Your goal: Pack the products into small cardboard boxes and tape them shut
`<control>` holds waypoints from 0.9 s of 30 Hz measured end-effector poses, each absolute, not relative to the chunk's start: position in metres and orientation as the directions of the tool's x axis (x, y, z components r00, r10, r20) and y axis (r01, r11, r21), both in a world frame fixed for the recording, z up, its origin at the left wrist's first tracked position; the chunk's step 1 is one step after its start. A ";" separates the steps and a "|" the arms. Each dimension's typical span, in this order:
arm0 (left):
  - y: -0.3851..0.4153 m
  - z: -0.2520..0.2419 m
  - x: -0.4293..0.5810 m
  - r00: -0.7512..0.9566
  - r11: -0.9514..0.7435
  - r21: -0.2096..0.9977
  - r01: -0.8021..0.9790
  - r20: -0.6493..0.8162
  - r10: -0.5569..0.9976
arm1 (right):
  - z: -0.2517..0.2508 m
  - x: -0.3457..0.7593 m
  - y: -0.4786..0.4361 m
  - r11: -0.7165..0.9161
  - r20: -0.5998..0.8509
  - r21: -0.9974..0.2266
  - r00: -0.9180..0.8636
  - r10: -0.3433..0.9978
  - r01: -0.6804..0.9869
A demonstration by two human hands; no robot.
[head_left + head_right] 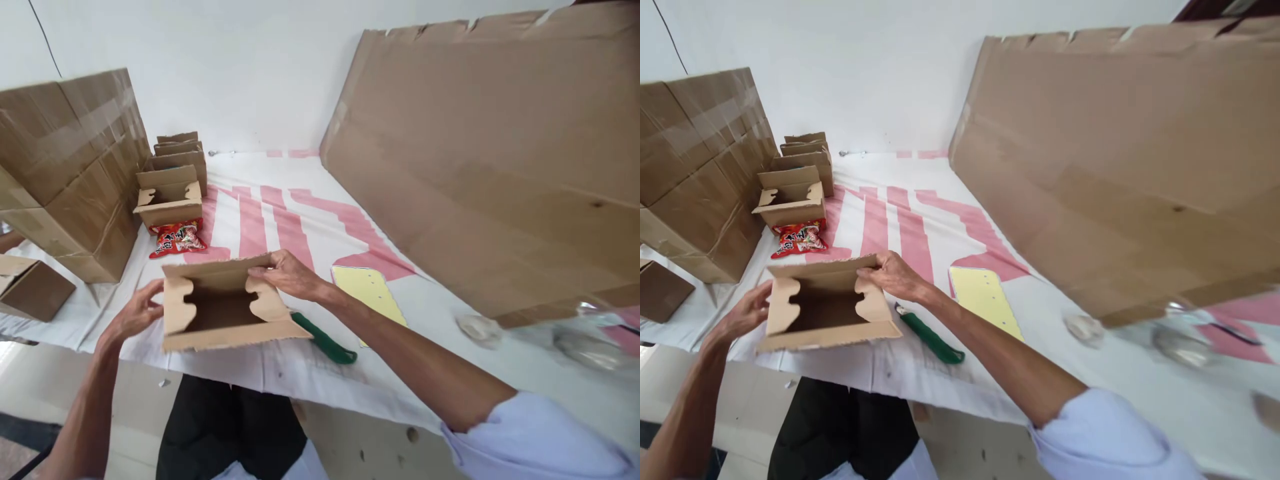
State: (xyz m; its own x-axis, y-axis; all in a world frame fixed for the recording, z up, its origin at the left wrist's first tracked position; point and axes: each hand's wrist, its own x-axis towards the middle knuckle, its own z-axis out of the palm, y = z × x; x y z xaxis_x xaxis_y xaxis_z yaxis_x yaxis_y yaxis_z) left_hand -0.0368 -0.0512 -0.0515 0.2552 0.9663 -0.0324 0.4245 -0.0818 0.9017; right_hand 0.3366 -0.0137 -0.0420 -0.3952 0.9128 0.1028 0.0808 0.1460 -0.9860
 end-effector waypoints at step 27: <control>0.050 -0.074 -0.005 -0.130 -0.011 0.592 0.806 0.195 0.972 | -0.132 0.405 -0.134 0.322 0.444 -0.505 -0.079 0.892 0.801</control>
